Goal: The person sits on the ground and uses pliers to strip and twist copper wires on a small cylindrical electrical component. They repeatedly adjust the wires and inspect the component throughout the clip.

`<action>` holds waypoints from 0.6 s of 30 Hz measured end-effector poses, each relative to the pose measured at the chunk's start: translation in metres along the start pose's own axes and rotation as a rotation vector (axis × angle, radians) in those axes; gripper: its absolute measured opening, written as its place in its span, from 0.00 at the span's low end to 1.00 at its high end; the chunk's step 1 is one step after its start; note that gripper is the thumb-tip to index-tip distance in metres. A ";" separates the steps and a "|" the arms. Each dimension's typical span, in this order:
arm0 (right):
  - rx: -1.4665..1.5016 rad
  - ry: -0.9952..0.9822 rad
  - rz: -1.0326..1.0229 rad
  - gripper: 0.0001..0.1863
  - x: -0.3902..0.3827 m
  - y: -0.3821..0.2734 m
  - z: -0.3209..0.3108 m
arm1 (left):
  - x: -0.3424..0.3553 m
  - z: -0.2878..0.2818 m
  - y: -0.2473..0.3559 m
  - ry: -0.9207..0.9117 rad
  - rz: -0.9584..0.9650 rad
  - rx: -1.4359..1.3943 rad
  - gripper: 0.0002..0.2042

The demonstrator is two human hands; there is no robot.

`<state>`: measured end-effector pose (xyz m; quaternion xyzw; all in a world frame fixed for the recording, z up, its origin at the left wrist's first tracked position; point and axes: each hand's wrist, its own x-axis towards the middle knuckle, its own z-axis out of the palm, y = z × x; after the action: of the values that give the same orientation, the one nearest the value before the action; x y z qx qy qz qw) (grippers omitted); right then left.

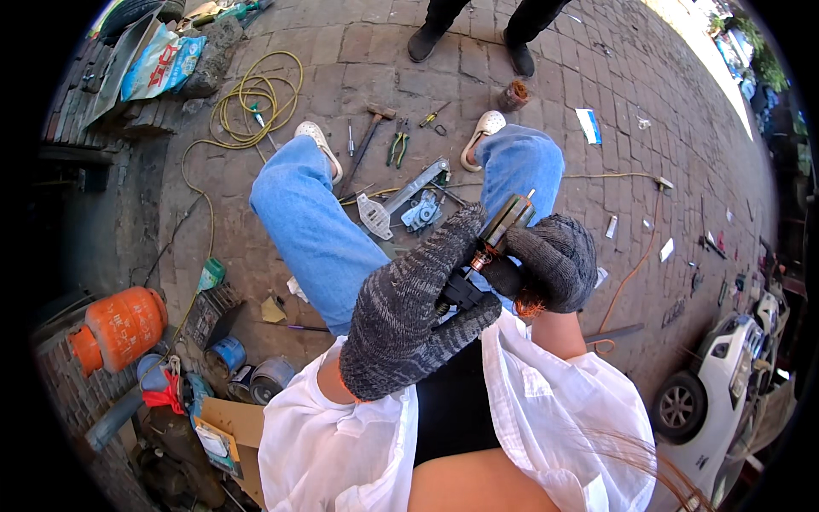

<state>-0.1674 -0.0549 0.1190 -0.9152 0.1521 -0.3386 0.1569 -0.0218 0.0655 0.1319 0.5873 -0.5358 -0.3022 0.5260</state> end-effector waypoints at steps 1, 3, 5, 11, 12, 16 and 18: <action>0.020 0.029 -0.023 0.16 -0.002 0.000 0.001 | -0.001 0.000 -0.002 -0.004 0.022 0.024 0.32; 0.058 0.085 -0.066 0.15 -0.008 0.001 0.003 | 0.000 0.001 -0.002 0.011 0.053 0.047 0.32; 0.014 0.120 -0.060 0.15 -0.010 -0.004 0.004 | 0.001 0.004 -0.001 0.047 0.074 0.045 0.32; -0.021 -0.035 0.034 0.11 -0.008 -0.005 -0.005 | 0.002 0.005 0.005 0.012 0.143 0.169 0.31; -0.010 -0.073 0.063 0.10 -0.007 -0.006 -0.006 | 0.003 0.005 0.006 -0.002 0.128 0.152 0.31; 0.085 -0.036 0.099 0.11 -0.011 -0.003 -0.009 | 0.004 0.007 0.009 -0.013 0.137 0.131 0.31; 0.103 -0.051 0.146 0.14 -0.019 0.001 -0.010 | 0.004 0.007 0.011 -0.016 0.144 0.152 0.31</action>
<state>-0.1876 -0.0502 0.1151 -0.9008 0.1970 -0.3100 0.2317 -0.0309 0.0605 0.1409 0.5831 -0.6022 -0.2265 0.4961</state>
